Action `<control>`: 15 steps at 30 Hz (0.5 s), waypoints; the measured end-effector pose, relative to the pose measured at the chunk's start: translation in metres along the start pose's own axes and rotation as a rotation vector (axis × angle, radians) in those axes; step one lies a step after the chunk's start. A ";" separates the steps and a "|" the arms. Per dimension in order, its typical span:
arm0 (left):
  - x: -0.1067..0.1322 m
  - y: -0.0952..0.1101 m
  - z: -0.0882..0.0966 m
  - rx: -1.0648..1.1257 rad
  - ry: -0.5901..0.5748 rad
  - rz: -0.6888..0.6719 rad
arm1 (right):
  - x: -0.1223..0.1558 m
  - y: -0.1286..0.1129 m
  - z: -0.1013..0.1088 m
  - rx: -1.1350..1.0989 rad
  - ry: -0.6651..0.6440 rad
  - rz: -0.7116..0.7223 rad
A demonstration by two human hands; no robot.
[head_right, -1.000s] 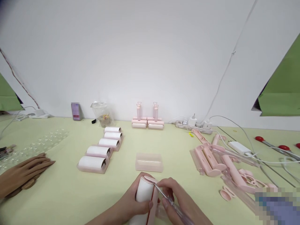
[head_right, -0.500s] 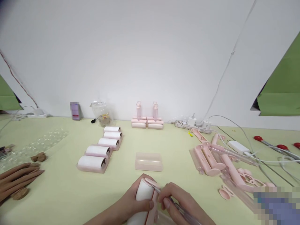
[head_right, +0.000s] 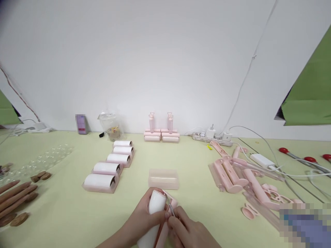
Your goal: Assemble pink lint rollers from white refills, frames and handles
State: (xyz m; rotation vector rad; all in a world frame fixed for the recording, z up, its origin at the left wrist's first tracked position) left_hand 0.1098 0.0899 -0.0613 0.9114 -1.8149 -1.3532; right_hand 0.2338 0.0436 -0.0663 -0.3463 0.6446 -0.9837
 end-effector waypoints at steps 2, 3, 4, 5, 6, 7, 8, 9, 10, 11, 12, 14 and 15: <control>-0.003 -0.002 0.002 -0.091 0.039 -0.023 | -0.002 -0.008 0.000 0.130 -0.002 0.117; -0.004 -0.002 0.003 -0.127 0.051 -0.029 | -0.003 -0.011 0.000 0.197 0.011 0.169; -0.004 -0.003 0.004 -0.152 0.057 -0.031 | -0.003 -0.014 0.000 0.257 0.031 0.206; -0.004 -0.004 0.004 -0.167 0.058 -0.033 | -0.003 -0.016 0.000 0.305 0.051 0.234; -0.004 -0.004 0.004 -0.173 0.062 -0.037 | -0.003 -0.018 -0.001 0.334 0.062 0.251; -0.004 -0.004 0.004 -0.174 0.063 -0.040 | -0.003 -0.019 -0.002 0.349 0.062 0.255; -0.004 -0.004 0.003 -0.171 0.065 -0.042 | -0.003 -0.019 -0.003 0.358 0.061 0.255; -0.003 -0.004 0.003 -0.167 0.070 -0.043 | -0.003 -0.019 -0.004 0.370 0.067 0.256; -0.002 -0.004 0.003 -0.162 0.078 -0.038 | -0.002 -0.019 -0.005 0.381 0.071 0.253; -0.001 -0.004 0.002 -0.155 0.089 -0.027 | -0.002 -0.019 -0.006 0.393 0.074 0.252; 0.000 -0.003 0.002 -0.146 0.101 -0.015 | -0.001 -0.018 -0.008 0.403 0.070 0.252; 0.001 -0.003 0.002 -0.134 0.130 0.003 | 0.000 -0.016 -0.012 0.408 0.053 0.246; 0.002 -0.003 0.001 -0.132 0.141 0.011 | 0.000 -0.015 -0.013 0.401 0.042 0.238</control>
Point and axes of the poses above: each hand's wrist, its own x-axis away from the middle knuckle, its own z-axis out of the back of the hand, y = z × x, the point moved 5 cm from there along -x, towards the middle knuckle, and after that the axes turned 1 degree about -y, right-handed, at the moved point
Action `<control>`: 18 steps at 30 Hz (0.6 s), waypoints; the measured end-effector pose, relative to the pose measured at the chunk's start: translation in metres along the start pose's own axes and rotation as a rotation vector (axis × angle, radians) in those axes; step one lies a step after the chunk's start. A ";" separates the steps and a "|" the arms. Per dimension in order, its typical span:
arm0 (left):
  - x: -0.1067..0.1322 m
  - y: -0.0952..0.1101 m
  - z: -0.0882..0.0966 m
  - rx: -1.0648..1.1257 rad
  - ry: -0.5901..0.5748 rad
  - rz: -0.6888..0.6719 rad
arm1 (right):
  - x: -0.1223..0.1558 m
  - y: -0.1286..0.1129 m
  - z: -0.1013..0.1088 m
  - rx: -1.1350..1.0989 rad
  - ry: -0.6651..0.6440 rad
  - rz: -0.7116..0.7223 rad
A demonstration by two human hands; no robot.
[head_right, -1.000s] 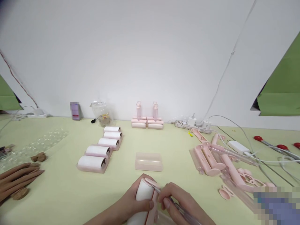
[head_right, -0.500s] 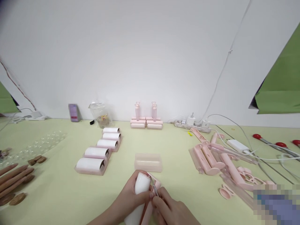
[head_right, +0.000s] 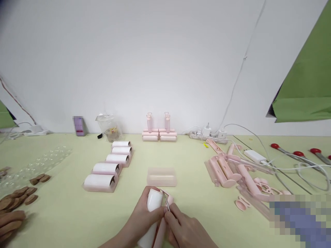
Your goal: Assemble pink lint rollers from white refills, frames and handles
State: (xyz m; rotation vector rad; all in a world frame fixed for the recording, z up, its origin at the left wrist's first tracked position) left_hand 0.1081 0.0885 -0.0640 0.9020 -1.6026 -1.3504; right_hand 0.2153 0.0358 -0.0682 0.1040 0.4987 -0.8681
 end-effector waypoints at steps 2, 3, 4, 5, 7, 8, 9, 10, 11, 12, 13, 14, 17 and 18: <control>0.000 0.000 -0.001 0.009 0.009 0.008 | 0.001 -0.001 -0.001 -0.017 0.009 -0.002; 0.000 -0.001 -0.002 0.018 0.009 0.015 | 0.000 -0.001 0.000 -0.024 0.021 -0.008; 0.000 -0.001 -0.003 0.030 0.010 0.024 | 0.000 -0.002 0.002 -0.031 0.029 -0.014; 0.000 -0.002 -0.004 0.041 0.015 0.032 | 0.000 -0.003 0.003 -0.040 0.029 -0.022; 0.000 -0.005 -0.005 0.059 0.033 0.048 | -0.001 -0.003 0.004 -0.051 0.010 -0.044; 0.001 -0.006 -0.005 0.063 0.042 0.051 | -0.001 -0.003 0.004 -0.050 0.002 -0.052; 0.001 -0.007 -0.005 0.065 0.048 0.048 | 0.000 -0.004 0.004 -0.043 0.000 -0.053; 0.001 -0.008 -0.006 0.064 0.048 0.041 | 0.000 -0.004 0.004 -0.031 0.004 -0.051; 0.001 -0.008 -0.005 0.061 0.041 0.036 | 0.001 -0.004 0.004 -0.021 0.006 -0.047; 0.000 -0.008 -0.004 0.057 0.045 0.033 | 0.002 -0.004 0.004 -0.017 0.010 -0.044; -0.001 -0.007 -0.002 0.051 0.068 0.033 | 0.003 -0.003 0.004 -0.014 0.014 -0.051; -0.002 -0.006 0.002 0.047 0.104 0.034 | 0.003 -0.002 0.003 -0.011 0.019 -0.067; -0.007 -0.001 0.014 0.042 0.218 0.031 | 0.003 0.003 0.003 -0.004 0.019 -0.124; -0.008 0.000 0.016 0.033 0.223 0.032 | 0.002 0.005 0.003 -0.010 0.011 -0.137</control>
Point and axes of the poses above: each hand's wrist, its own x-axis away from the middle knuckle, its own z-axis out of the back of the hand, y = z × x, the point moved 5 cm from there along -x, towards the middle knuckle, and after that the axes turned 1 degree about -y, right-handed, at the moved point
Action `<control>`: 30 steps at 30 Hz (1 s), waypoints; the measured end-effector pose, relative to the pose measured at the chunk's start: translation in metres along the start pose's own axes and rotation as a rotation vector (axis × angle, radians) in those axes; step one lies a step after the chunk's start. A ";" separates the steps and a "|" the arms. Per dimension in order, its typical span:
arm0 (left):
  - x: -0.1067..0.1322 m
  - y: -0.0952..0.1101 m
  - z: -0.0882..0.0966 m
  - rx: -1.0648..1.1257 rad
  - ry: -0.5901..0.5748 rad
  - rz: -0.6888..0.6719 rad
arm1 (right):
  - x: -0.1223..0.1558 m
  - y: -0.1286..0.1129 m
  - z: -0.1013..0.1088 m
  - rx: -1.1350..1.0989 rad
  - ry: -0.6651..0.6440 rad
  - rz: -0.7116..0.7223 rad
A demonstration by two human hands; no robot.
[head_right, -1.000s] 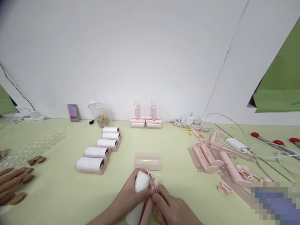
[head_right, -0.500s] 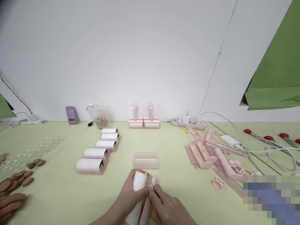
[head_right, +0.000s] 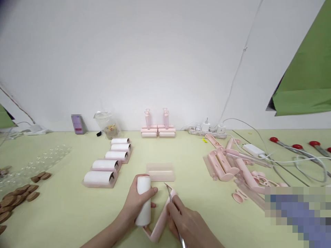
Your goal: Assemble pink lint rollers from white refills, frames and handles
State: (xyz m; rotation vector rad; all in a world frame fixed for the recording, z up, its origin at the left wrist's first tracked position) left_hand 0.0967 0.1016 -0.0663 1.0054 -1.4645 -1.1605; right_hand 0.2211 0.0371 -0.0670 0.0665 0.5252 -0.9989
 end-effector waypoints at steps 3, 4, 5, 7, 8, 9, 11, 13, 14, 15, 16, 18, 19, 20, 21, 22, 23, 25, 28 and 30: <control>-0.001 -0.001 -0.002 -0.053 -0.083 0.031 | -0.004 0.006 0.001 -0.040 -0.059 -0.033; 0.000 -0.002 -0.003 -0.073 -0.116 0.038 | -0.005 0.008 0.003 -0.033 -0.076 -0.042; 0.000 -0.002 -0.003 -0.094 -0.144 0.035 | -0.007 0.010 0.006 -0.026 -0.096 -0.045; -0.002 0.002 0.000 -0.154 -0.180 -0.014 | -0.011 0.013 0.016 -0.067 -0.154 -0.064; -0.004 0.007 0.002 -0.207 -0.193 -0.056 | -0.014 0.015 0.022 -0.124 -0.174 -0.086; -0.006 0.013 0.004 -0.276 -0.204 -0.107 | -0.017 0.017 0.030 -0.199 -0.188 -0.120; -0.012 0.030 0.007 -0.453 -0.217 -0.219 | -0.027 0.020 0.046 -0.362 -0.178 -0.200; -0.019 0.046 0.006 -0.627 -0.205 -0.306 | -0.039 0.021 0.060 -0.490 -0.130 -0.242; -0.022 0.053 0.004 -0.687 -0.198 -0.336 | -0.046 0.020 0.064 -0.546 -0.114 -0.244; -0.025 0.058 0.001 -0.723 -0.196 -0.358 | -0.052 0.020 0.067 -0.597 -0.099 -0.237; -0.028 0.061 -0.001 -0.739 -0.195 -0.374 | -0.058 0.020 0.068 -0.637 -0.089 -0.228; -0.032 0.064 -0.006 -0.744 -0.198 -0.401 | -0.067 0.021 0.067 -0.693 -0.073 -0.207; -0.034 0.063 -0.007 -0.747 -0.197 -0.409 | -0.071 0.023 0.066 -0.717 -0.066 -0.203; -0.036 0.062 -0.007 -0.753 -0.188 -0.410 | -0.073 0.025 0.064 -0.738 -0.058 -0.205; -0.037 0.060 -0.007 -0.756 -0.176 -0.410 | -0.074 0.027 0.062 -0.750 -0.050 -0.210; -0.038 0.059 -0.006 -0.758 -0.166 -0.409 | -0.075 0.029 0.061 -0.757 -0.047 -0.211; -0.039 0.058 -0.004 -0.756 -0.156 -0.407 | -0.075 0.030 0.060 -0.758 -0.047 -0.215; -0.039 0.056 -0.002 -0.751 -0.145 -0.401 | -0.074 0.031 0.059 -0.750 -0.054 -0.225; -0.038 0.056 -0.001 -0.755 -0.153 -0.383 | -0.073 0.029 0.061 -0.742 -0.062 -0.243; -0.038 0.058 -0.001 -0.760 -0.162 -0.373 | -0.074 0.027 0.063 -0.741 -0.060 -0.243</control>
Point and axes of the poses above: each hand's wrist, its own x-axis away from the middle knuckle, its own z-axis out of the back of the hand, y = z × x, the point moved 5 cm from there along -x, towards the middle knuckle, and after that the axes turned 1 degree about -y, right-handed, at the moved point
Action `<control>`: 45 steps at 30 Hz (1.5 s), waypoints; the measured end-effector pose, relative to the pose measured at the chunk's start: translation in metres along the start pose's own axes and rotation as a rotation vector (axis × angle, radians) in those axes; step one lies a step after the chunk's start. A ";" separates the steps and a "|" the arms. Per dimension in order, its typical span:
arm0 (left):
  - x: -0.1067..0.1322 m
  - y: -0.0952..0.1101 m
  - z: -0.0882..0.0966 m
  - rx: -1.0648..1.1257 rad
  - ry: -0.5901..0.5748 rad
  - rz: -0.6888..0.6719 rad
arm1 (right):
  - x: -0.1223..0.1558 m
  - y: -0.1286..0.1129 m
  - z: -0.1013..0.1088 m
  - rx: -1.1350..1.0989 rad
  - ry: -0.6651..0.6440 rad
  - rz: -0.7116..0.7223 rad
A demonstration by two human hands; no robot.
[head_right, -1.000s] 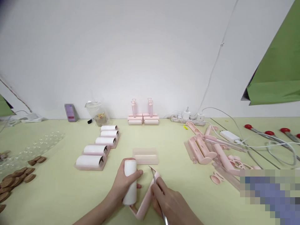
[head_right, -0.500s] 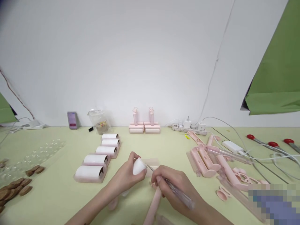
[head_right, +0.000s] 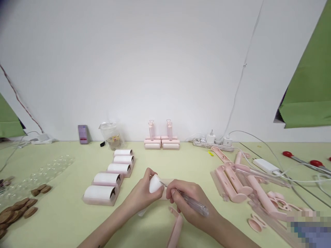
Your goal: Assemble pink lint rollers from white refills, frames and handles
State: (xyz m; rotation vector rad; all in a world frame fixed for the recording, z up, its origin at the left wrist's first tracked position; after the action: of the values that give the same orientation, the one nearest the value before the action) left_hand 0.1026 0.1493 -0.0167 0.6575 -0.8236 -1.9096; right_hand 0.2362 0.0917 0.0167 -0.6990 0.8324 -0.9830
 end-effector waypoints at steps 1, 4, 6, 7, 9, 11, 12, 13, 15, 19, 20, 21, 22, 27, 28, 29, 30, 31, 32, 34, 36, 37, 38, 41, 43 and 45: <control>0.000 0.001 0.001 -0.003 -0.005 0.003 | 0.000 -0.001 0.001 0.003 0.003 0.001; 0.000 0.002 0.002 -0.011 -0.012 0.011 | -0.001 -0.001 0.001 0.015 0.004 -0.005; 0.001 0.002 0.002 -0.007 -0.008 0.002 | 0.000 -0.001 0.001 0.044 -0.004 -0.003; 0.001 0.002 0.002 -0.005 -0.006 -0.007 | 0.000 -0.001 0.000 0.071 -0.007 0.002; 0.002 0.001 0.001 -0.008 -0.006 -0.022 | 0.000 -0.001 -0.002 0.137 -0.008 0.015; 0.002 0.001 0.001 -0.018 -0.012 -0.025 | 0.001 0.000 -0.003 0.193 -0.003 0.024; 0.002 0.001 0.000 -0.020 -0.018 -0.026 | 0.001 0.001 -0.002 0.213 0.002 0.022; 0.003 0.001 0.000 -0.024 -0.027 -0.025 | 0.002 0.002 0.000 0.227 0.005 0.017; 0.004 0.000 0.000 -0.041 -0.052 -0.006 | 0.001 0.007 0.004 0.228 0.013 -0.008; 0.006 -0.003 0.018 -0.094 0.001 0.055 | -0.006 0.019 0.013 0.110 0.027 -0.092; 0.007 -0.003 0.028 -0.083 0.060 0.056 | -0.008 0.020 0.011 0.084 0.026 -0.107; 0.008 -0.003 0.039 -0.059 0.133 0.048 | -0.011 0.021 0.006 0.066 0.004 -0.120; 0.009 -0.003 0.051 -0.025 0.207 0.038 | -0.014 0.020 -0.002 0.062 -0.036 -0.126; 0.017 -0.011 0.098 0.253 0.517 -0.020 | -0.033 0.000 -0.074 0.396 -0.251 0.078; 0.019 -0.013 0.103 0.308 0.556 -0.042 | -0.037 -0.004 -0.091 0.488 -0.265 0.134; 0.022 -0.015 0.106 0.355 0.587 -0.068 | -0.041 -0.007 -0.107 0.554 -0.285 0.170; 0.024 -0.015 0.107 0.391 0.605 -0.091 | -0.045 -0.008 -0.123 0.597 -0.309 0.197; 0.025 -0.016 0.108 0.419 0.618 -0.107 | -0.049 -0.009 -0.136 0.617 -0.332 0.215; 0.027 -0.016 0.108 0.440 0.627 -0.119 | -0.051 -0.008 -0.147 0.627 -0.351 0.231; 0.030 -0.016 0.107 0.467 0.640 -0.136 | -0.052 -0.007 -0.158 0.623 -0.367 0.254; 0.031 -0.015 0.106 0.477 0.655 -0.152 | -0.049 -0.006 -0.152 0.603 -0.347 0.256; 0.031 -0.014 0.105 0.479 0.665 -0.163 | -0.047 -0.006 -0.142 0.589 -0.316 0.246; 0.031 -0.014 0.105 0.479 0.672 -0.177 | -0.046 -0.006 -0.129 0.575 -0.271 0.228; 0.030 -0.013 0.100 0.463 0.661 -0.220 | -0.046 -0.002 -0.080 0.551 -0.102 0.146; 0.026 -0.013 0.093 0.436 0.593 -0.207 | -0.049 0.008 -0.055 0.543 -0.040 0.094; 0.022 -0.013 0.083 0.395 0.503 -0.161 | -0.051 0.020 -0.040 0.523 -0.032 0.056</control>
State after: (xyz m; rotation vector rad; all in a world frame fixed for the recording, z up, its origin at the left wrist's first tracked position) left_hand 0.0255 0.1566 0.0233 1.4145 -0.8375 -1.6151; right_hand 0.1949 0.1405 -0.0057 -0.2397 0.5280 -1.0772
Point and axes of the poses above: each hand's wrist, its own x-axis away from the middle knuckle, its own z-axis out of the back of the hand, y = z × x, the point moved 5 cm from there along -x, towards the middle knuckle, and after that the axes turned 1 degree about -y, right-handed, at the moved point
